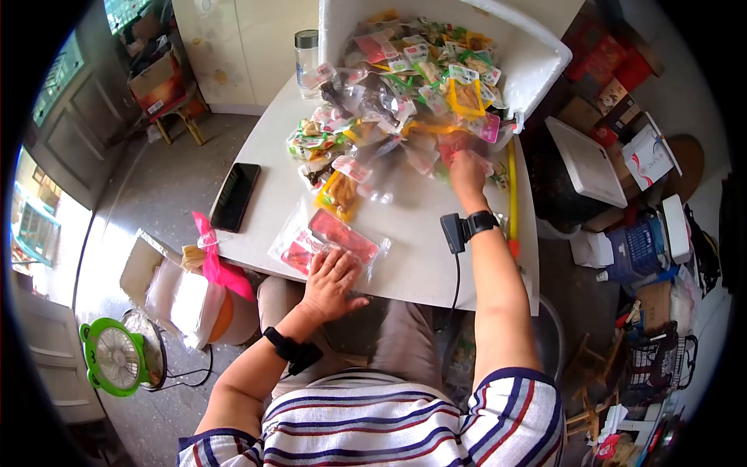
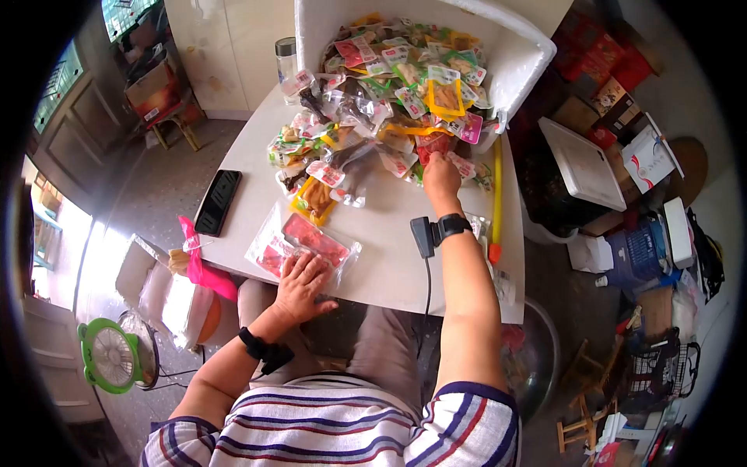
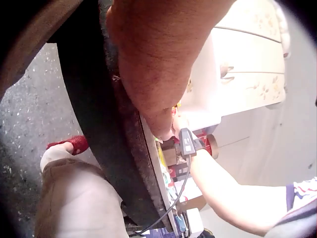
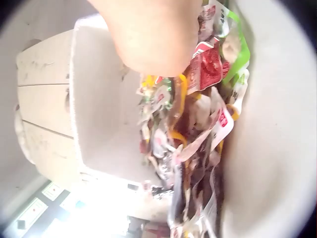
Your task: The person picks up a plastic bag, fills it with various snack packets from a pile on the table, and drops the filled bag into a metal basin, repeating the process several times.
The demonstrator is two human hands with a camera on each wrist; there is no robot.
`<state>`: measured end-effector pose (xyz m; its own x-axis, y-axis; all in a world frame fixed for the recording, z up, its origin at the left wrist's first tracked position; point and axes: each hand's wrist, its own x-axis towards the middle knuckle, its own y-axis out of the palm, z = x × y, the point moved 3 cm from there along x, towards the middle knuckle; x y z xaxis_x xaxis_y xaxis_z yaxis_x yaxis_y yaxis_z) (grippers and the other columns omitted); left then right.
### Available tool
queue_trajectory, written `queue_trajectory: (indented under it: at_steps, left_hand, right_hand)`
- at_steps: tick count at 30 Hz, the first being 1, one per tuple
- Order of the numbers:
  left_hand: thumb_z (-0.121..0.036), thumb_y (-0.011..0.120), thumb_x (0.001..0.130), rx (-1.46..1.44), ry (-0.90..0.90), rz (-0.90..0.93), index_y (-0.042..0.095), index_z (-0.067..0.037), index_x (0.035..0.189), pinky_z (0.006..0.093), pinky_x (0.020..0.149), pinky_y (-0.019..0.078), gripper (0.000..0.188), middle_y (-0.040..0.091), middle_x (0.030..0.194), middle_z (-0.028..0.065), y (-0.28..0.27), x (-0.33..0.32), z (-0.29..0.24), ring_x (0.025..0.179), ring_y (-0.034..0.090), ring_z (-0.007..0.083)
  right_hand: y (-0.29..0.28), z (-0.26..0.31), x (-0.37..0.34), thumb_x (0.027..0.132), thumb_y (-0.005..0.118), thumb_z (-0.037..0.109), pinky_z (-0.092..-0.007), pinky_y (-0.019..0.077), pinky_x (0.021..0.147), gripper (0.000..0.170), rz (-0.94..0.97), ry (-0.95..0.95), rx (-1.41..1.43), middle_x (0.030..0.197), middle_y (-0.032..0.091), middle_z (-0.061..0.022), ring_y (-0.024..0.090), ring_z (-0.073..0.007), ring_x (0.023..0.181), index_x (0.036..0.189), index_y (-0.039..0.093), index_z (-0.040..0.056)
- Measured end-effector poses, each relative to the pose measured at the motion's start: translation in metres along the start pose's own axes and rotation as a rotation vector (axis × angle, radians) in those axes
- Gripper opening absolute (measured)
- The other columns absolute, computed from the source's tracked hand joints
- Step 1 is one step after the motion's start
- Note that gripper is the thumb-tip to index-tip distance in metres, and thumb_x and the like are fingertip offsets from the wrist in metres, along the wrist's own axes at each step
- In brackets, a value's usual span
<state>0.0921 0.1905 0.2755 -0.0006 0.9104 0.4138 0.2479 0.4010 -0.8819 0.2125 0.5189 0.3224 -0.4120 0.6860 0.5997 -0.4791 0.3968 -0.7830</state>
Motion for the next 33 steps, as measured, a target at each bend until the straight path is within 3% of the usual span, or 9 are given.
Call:
queue_trajectory:
  at_steps: [3,9,14,19,21,24,27,30,33]
  left_hand:
    - [-0.051,0.059,0.059,-0.011,-0.006,0.011,0.052,-0.009,0.102,0.0443,0.092,0.0209,0.061,0.043,0.113,0.0066,0.002,-0.001,0.002,0.112,0.033,0.0252]
    - [-0.043,0.06,0.063,-0.061,-0.042,0.04,0.049,-0.008,0.105,0.0467,0.093,0.0188,0.056,0.042,0.114,0.0075,0.001,-0.002,0.002,0.113,0.031,0.027]
    - [-0.021,0.061,0.067,-0.261,-0.057,-0.183,0.049,-0.006,0.1,0.0385,0.084,0.0356,0.039,0.049,0.099,0.0122,-0.017,0.007,-0.015,0.098,0.043,0.0329]
    - [-0.031,0.054,0.079,-1.281,-0.454,0.142,0.038,-0.001,0.115,0.0326,0.083,0.0389,0.05,0.05,0.102,0.0109,0.001,-0.006,-0.041,0.096,0.049,0.022]
    - [-0.032,0.049,0.081,-1.771,-0.745,0.226,0.039,-0.003,0.114,0.0322,0.083,0.0385,0.045,0.052,0.104,0.0094,-0.019,-0.003,-0.063,0.094,0.051,0.0216]
    - [-0.031,0.047,0.082,-2.428,-0.648,0.319,0.04,-0.005,0.111,0.0349,0.083,0.0388,0.04,0.052,0.102,0.0082,-0.024,0.002,-0.074,0.093,0.051,0.0208]
    - [-0.025,0.041,0.085,-2.323,-0.813,0.28,0.04,-0.004,0.111,0.04,0.086,0.0381,0.033,0.05,0.105,0.0109,-0.015,-0.001,-0.075,0.099,0.049,0.0247]
    - [-0.016,0.04,0.084,-2.2,-0.941,0.158,0.042,-0.004,0.108,0.0391,0.084,0.0404,0.027,0.051,0.104,0.0105,-0.001,-0.004,-0.076,0.096,0.051,0.0231]
    - [-0.011,0.04,0.083,-2.265,-0.857,0.038,0.042,-0.003,0.106,0.0393,0.083,0.0415,0.025,0.051,0.102,0.0109,0.006,-0.001,-0.077,0.094,0.052,0.0233]
  right_hand:
    - [-0.034,0.007,-0.02,0.073,0.047,0.01,-0.0391,0.0449,0.054,0.009,-0.175,-0.053,0.196,0.062,0.054,-0.0141,0.055,-0.0284,0.06,0.072,0.05,0.0019]
    - [-0.083,0.009,-0.087,0.08,0.048,0.014,-0.0233,0.0439,0.048,0.011,0.109,0.643,1.391,0.065,0.049,-0.0018,0.05,-0.0099,0.054,0.081,0.048,0.0039]
    - [-0.105,0.027,-0.139,0.081,0.046,0.011,-0.0235,0.0445,0.052,0.009,0.273,0.702,1.648,0.07,0.051,-0.0018,0.05,-0.0094,0.057,0.085,0.047,0.0027]
    - [-0.135,0.055,-0.183,0.081,0.046,0.009,-0.0226,0.0426,0.059,0.012,0.325,0.36,1.186,0.074,0.055,-0.0048,0.051,-0.0091,0.066,0.086,0.05,-0.0012]
    - [-0.157,0.079,-0.196,0.078,0.048,0.003,-0.027,0.0442,0.064,0.007,0.327,0.086,0.905,0.075,0.056,-0.0082,0.055,-0.0175,0.07,0.083,0.05,0.0002]
    - [-0.171,0.106,-0.209,0.063,0.05,-0.008,-0.0356,0.0438,0.07,0.016,0.184,-0.424,0.778,0.083,0.054,-0.0148,0.052,-0.0335,0.08,0.076,0.049,0.0011]
    - [-0.175,0.11,-0.221,0.062,0.049,-0.008,-0.0371,0.0417,0.074,0.016,0.173,-0.552,0.655,0.092,0.05,-0.0174,0.048,-0.0363,0.088,0.077,0.049,0.0]
    - [-0.171,0.103,-0.231,0.068,0.05,-0.005,-0.0347,0.042,0.073,0.021,0.069,-0.399,0.523,0.097,0.049,-0.015,0.05,-0.0304,0.088,0.088,0.049,0.0002]
    - [-0.14,0.086,-0.254,0.076,0.051,0.003,-0.0323,0.043,0.072,0.027,0.262,0.657,1.585,0.099,0.049,-0.01,0.051,-0.0206,0.086,0.102,0.044,0.0013]
